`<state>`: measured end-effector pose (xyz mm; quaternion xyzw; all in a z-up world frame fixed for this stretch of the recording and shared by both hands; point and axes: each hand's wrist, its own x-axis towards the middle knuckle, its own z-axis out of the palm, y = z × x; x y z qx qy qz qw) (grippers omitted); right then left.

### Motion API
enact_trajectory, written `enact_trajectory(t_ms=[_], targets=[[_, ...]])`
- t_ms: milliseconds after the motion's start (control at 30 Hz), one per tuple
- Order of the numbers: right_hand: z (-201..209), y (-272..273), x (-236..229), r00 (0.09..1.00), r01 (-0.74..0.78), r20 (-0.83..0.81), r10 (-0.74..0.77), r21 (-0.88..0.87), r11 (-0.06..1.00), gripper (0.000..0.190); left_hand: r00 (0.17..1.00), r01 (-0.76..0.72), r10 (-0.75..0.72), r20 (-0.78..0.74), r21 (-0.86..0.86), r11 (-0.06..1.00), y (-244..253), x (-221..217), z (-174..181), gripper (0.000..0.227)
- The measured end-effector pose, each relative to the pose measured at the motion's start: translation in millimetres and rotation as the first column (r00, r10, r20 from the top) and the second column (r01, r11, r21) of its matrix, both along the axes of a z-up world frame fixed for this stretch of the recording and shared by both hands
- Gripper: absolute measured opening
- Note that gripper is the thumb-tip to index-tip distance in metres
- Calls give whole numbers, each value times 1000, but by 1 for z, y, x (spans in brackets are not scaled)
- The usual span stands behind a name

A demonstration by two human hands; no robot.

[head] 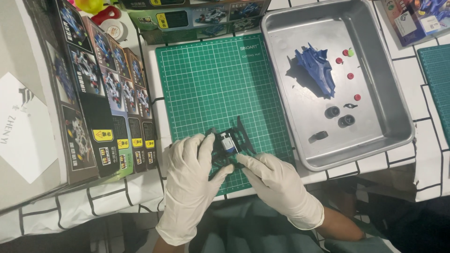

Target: The person assembles a small black mechanical model on a green cutting mat. They pick up various small black and red parts from a metal tray and attach them to the main body of the model, including wheels and other components.

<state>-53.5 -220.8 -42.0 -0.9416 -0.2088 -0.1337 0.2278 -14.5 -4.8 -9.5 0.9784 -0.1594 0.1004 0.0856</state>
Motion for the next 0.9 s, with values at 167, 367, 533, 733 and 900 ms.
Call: enact_trajectory(t_ms=[167,367,533,733,900], targets=[[29,-5,-4,996,-38,-77,42,64,997,41,994,102,-97,48,-97,990,2,3,7,77],[53,-44,-7,998,8,59,-17,163,987,56,978,147,-131,162,-92,985,3,6,4,66],[111,-88,47,958,284,-106,-265,261,922,25,982,147,-129,138,-126,981,2,6,4,65],[116,-155,147,703,635,-415,-577,1,773,30,978,168,-145,152,-154,974,1,4,-2,57],[50,-224,209,694,567,-336,-637,-290,771,49,977,180,-146,158,-226,957,2,10,-6,60]])
